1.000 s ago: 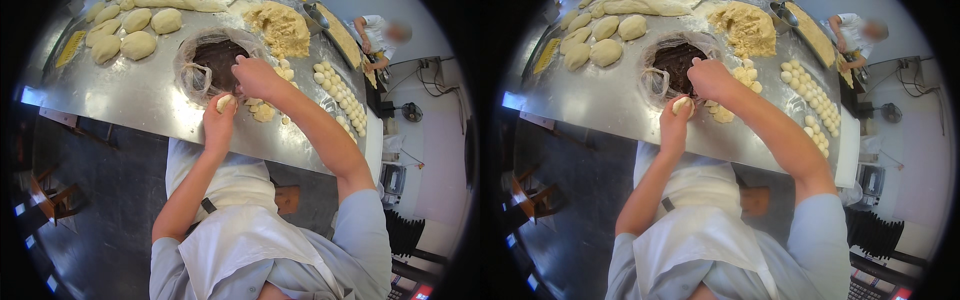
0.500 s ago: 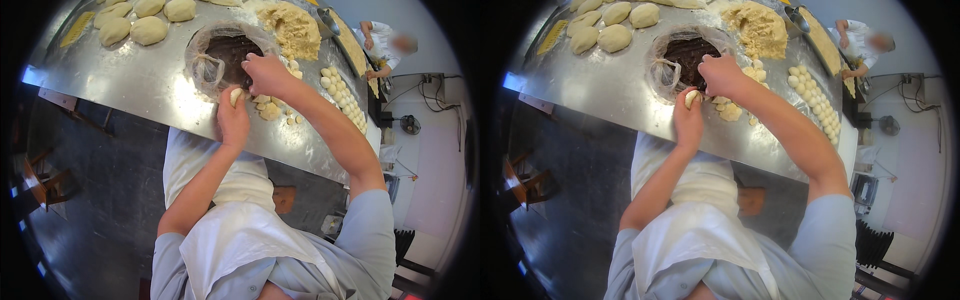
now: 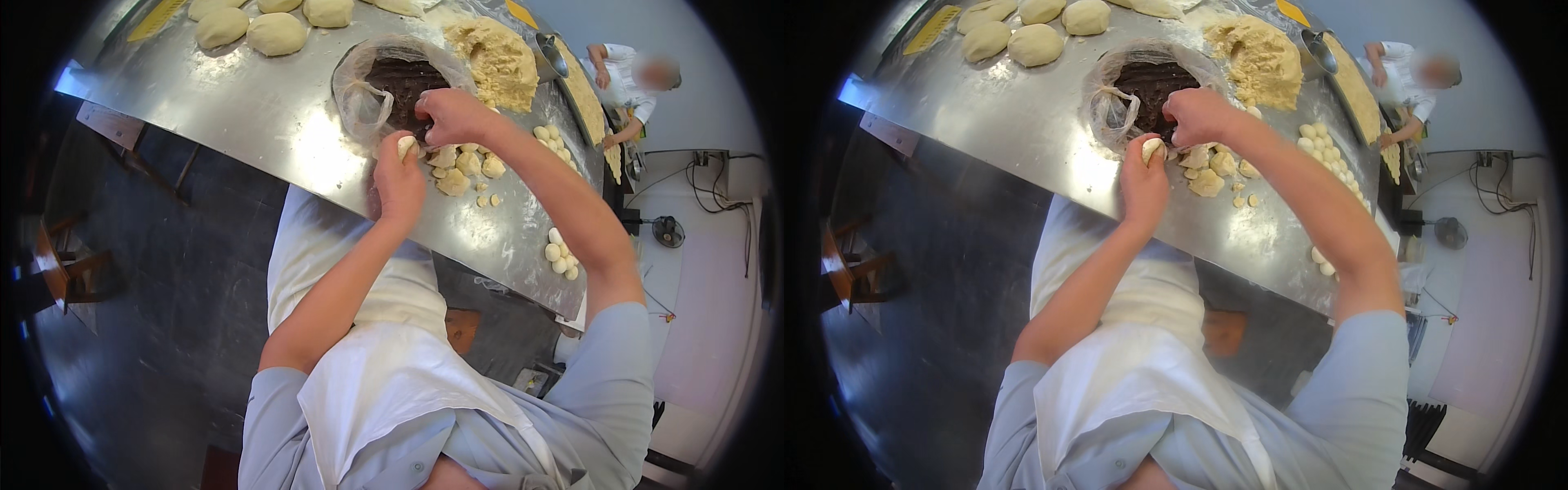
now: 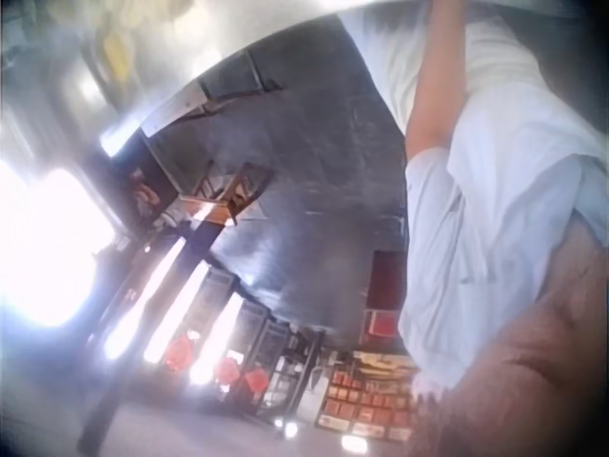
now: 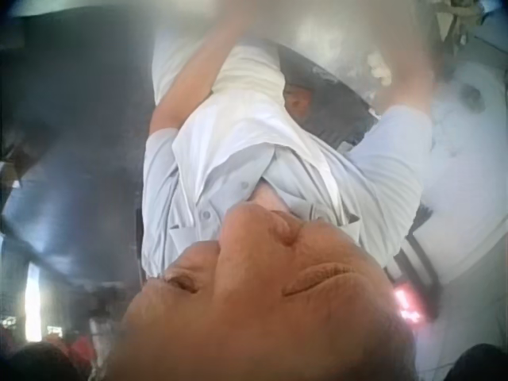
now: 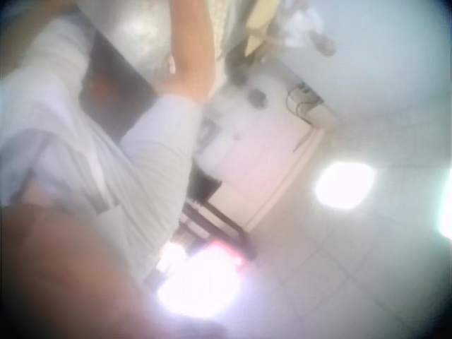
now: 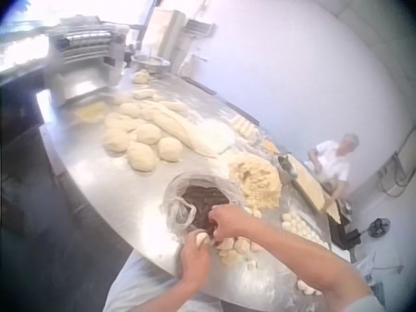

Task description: The person repeatedly takes small dough balls, flattens them, scoops a dark filling from a plastic bag, and wraps the dough around the filling to form round dumplings. The finished dumplings are placed on a metal table next to other prepared dough balls.

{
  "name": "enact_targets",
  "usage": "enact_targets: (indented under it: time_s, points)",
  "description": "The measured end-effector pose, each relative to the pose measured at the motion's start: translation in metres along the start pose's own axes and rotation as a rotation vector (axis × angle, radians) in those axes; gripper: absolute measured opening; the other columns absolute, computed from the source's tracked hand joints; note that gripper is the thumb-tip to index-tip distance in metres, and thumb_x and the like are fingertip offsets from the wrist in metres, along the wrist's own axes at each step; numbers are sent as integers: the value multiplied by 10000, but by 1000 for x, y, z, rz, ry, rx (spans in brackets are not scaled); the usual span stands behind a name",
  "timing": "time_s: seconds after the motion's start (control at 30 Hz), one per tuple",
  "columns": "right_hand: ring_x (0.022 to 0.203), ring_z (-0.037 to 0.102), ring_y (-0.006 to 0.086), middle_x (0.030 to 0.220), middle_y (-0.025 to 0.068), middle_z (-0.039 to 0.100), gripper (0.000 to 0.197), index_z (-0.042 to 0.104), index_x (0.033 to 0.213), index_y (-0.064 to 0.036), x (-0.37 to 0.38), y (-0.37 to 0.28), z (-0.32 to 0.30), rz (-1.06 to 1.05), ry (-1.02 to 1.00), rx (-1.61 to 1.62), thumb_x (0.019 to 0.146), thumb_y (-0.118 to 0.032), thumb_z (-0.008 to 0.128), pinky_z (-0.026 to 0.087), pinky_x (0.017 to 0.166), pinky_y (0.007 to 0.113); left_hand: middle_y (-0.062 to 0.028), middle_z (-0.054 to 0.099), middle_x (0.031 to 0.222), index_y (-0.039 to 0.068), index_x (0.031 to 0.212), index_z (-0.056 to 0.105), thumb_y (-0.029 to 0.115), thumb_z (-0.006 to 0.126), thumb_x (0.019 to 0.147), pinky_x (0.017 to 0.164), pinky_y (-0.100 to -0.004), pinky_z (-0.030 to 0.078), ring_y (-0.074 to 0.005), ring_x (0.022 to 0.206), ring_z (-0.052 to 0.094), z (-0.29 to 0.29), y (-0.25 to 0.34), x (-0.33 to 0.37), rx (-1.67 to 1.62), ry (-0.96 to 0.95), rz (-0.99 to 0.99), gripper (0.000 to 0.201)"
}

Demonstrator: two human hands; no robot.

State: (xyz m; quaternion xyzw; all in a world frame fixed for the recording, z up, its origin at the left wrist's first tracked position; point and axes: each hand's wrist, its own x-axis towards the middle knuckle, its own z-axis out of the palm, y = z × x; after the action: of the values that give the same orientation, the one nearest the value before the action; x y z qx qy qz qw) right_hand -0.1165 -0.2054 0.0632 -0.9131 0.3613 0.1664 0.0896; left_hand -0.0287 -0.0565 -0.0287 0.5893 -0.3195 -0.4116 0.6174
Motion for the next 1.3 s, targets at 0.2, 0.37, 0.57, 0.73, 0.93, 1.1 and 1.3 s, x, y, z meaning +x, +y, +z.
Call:
enact_targets:
  time_s: [0.2,0.37,0.57,0.73,0.93,1.1,1.3]
  points:
    - [890,695,335,967,174,718,402,723,1041,20,-6,5,-17,-54,-150,133,697,-173,795,563,789,415,-203,680,1131,55,1213,614,22,612,995,945,-433,515,-388,1075,661,1,1,4,14,-3,-12,221]
    - [858,720,329,906,171,745,355,747,1029,-12,-25,4,-11,-76,-105,235,706,-148,798,567,763,410,-192,682,1121,59,1214,615,27,612,998,936,-425,521,-371,1046,667,-4,3,4,11,-45,-10,219]
    - [785,622,95,926,49,670,267,711,1091,24,-73,-7,-9,261,-81,825,841,-34,785,526,704,275,-139,699,1097,35,1236,617,77,621,1014,922,-386,528,-270,1018,681,-20,-6,12,-143,-178,-60,226]
    - [884,699,166,1107,61,709,438,636,1312,30,-127,-12,45,223,285,1682,900,-29,775,570,825,319,-146,655,1256,-7,1366,527,157,531,1094,1021,-379,525,-254,1206,635,-47,16,-8,-518,-349,-442,317]
    - [949,715,169,1106,73,742,385,679,1307,-2,-118,-100,70,355,556,1374,925,22,723,584,861,289,-137,594,1334,11,1432,480,214,466,1135,1079,-404,467,-232,1222,585,-47,33,-14,-927,-503,-609,360]
    - [877,701,273,1048,125,704,241,689,1109,-31,-106,-124,81,359,831,1037,875,16,723,566,768,343,-130,610,1283,14,1443,480,174,487,1126,1058,-396,471,-219,1157,601,-42,35,-22,-784,-468,-557,355]
    - [814,679,300,1028,108,637,237,654,1040,-49,-102,-128,80,496,842,884,836,-53,774,555,727,383,-151,615,1290,11,1440,491,102,489,1106,1046,-394,498,-217,1160,618,-49,14,-18,-786,-442,-555,347]
